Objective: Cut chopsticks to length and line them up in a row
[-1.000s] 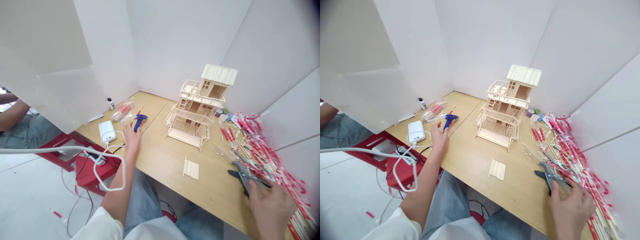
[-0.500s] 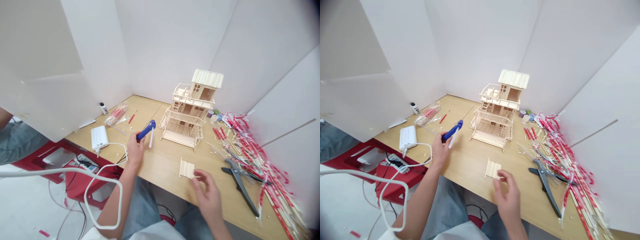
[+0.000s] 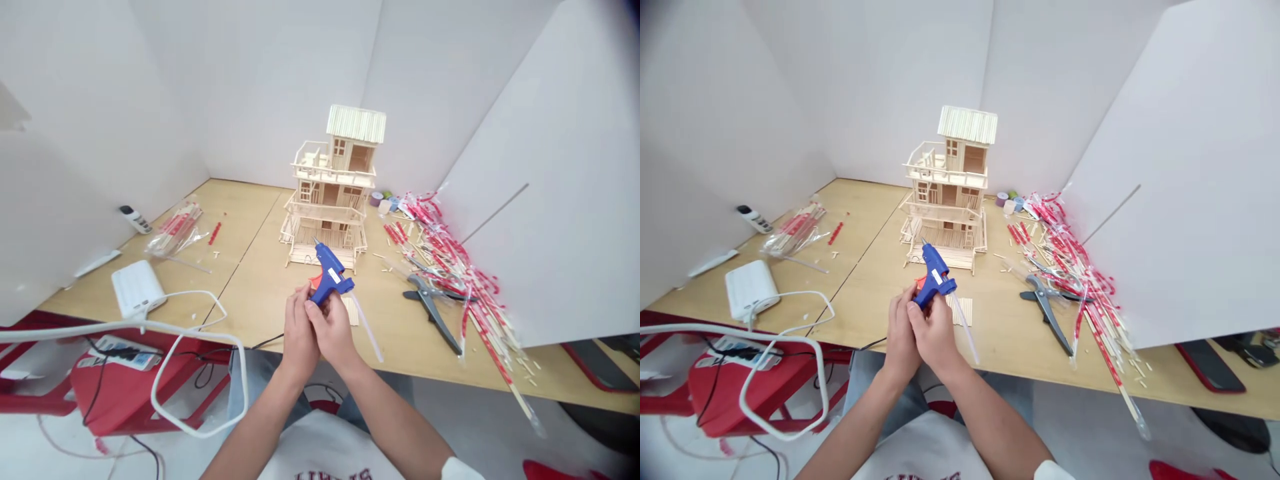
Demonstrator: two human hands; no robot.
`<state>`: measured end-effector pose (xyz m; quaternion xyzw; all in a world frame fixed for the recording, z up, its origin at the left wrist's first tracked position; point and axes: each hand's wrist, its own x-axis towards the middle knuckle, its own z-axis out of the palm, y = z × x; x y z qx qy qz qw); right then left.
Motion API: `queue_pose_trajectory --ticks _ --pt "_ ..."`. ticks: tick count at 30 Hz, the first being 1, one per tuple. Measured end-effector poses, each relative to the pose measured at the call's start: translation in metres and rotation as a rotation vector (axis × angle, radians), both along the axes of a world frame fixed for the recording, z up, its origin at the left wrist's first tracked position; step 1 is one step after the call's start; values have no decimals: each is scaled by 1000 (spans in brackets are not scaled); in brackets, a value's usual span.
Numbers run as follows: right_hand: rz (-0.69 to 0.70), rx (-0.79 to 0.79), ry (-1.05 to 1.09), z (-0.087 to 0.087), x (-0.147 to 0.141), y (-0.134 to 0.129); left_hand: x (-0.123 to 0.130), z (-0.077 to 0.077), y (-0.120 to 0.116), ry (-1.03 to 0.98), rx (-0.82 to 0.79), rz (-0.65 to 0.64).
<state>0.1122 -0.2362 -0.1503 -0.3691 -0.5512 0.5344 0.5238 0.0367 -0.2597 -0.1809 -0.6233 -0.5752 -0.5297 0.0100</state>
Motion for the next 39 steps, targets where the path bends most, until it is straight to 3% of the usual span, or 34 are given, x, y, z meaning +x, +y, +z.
queue_pose_trajectory --ticks 6,10,13,17,23,27,30,35,39 --pt "15 18 -39 -3 8 -1 2 1 -4 -68 -45 -86" --pt "73 21 -1 5 9 -3 3 4 -10 -244 -125 -158" --pt "70 -8 -32 5 8 -2 -1 7 -16 -365 -233 -159" --pt "142 -48 4 -2 2 -1 -13 12 -20 -378 -341 -114" --pt "255 -37 93 10 0 -1 -19 19 -33 -513 -341 -189" --pt "301 46 -51 21 7 1 -17 15 -43 -605 -339 -177" --pt "254 38 -203 21 9 1 -18 8 -47 -646 -355 -178" --pt "201 47 -443 22 8 -5 -28 0 -49 -509 -436 -161" --pt "229 95 -474 25 2 -8 -37 5 -47 -194 -385 2"
